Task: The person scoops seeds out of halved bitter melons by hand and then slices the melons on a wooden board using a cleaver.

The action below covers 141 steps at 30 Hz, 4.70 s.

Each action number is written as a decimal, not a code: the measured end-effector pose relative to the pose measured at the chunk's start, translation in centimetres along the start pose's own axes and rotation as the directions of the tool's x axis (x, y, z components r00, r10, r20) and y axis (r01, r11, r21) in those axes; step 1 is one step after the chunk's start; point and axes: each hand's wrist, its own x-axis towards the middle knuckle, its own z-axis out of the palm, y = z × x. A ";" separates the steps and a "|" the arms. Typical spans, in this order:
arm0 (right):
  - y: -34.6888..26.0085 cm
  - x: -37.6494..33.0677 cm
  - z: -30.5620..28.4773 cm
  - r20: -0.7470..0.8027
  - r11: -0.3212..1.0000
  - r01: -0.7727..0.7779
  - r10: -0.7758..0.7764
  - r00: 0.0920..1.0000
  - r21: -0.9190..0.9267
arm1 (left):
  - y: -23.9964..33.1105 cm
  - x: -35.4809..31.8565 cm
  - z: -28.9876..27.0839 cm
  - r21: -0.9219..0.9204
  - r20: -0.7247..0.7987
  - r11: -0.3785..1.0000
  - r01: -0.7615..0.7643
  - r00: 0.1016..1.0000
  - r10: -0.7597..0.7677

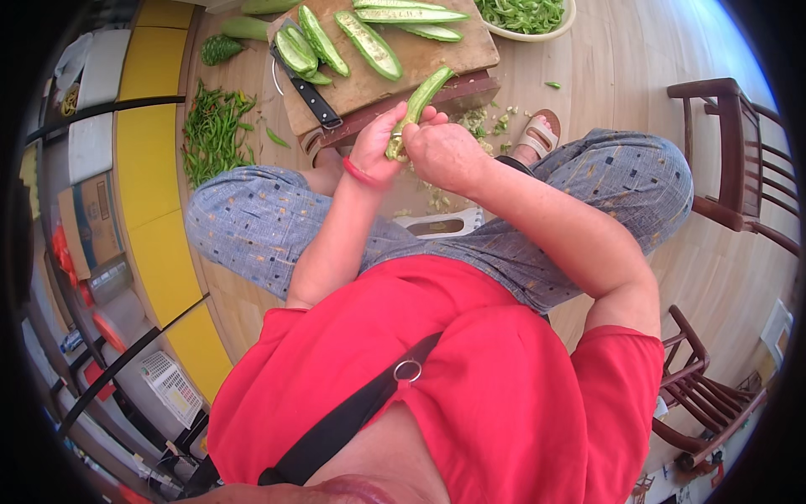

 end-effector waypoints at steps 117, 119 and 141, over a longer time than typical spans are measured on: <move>2.8 -0.5 0.9 0.018 0.992 -0.070 0.072 0.997 -0.107 | 6.8 5.8 1.2 0.958 -0.173 0.008 0.288 0.553 0.815; 2.8 -0.2 1.0 0.001 0.990 -0.077 0.078 0.997 -0.119 | 6.1 7.8 -2.4 0.973 -0.161 0.064 0.221 0.458 0.874; 1.4 2.4 -1.8 0.368 0.446 -0.530 0.401 0.839 0.721 | -0.4 -3.6 -0.4 0.352 -0.150 0.897 -0.267 0.930 0.335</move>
